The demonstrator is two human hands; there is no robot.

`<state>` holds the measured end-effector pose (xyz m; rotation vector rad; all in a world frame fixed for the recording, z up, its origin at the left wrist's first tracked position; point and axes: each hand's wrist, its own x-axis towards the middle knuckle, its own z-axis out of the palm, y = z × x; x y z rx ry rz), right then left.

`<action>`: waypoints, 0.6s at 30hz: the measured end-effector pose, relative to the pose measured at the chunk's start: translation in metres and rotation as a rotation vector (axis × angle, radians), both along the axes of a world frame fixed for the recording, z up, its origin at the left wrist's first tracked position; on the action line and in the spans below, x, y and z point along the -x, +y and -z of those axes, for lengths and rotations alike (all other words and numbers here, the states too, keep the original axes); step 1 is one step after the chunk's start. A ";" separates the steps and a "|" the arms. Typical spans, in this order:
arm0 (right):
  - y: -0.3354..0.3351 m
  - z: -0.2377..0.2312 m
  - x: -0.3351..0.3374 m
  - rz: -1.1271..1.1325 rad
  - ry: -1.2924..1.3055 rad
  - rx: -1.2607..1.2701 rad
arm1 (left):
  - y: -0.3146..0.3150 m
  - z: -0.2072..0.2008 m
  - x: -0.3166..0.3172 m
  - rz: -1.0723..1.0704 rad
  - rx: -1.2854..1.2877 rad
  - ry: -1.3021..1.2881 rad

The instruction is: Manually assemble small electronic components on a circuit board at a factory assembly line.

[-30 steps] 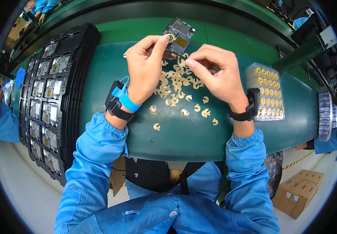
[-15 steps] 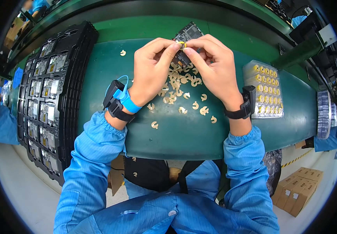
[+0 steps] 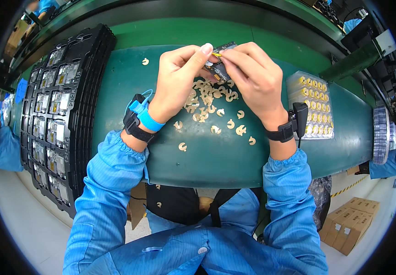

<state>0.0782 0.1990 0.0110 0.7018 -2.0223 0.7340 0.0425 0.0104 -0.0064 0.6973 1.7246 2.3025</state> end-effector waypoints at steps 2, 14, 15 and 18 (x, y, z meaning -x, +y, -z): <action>-0.001 -0.002 -0.003 0.005 -0.039 -0.016 | 0.000 0.000 0.000 -0.021 0.012 0.021; -0.004 -0.002 -0.006 -0.069 -0.367 0.239 | 0.003 0.001 -0.002 -0.129 0.062 0.203; -0.005 0.001 -0.005 -0.114 -0.410 0.340 | 0.002 0.001 -0.003 -0.127 0.086 0.222; -0.006 0.005 -0.002 -0.183 -0.491 0.541 | 0.007 0.003 -0.004 -0.110 0.023 0.164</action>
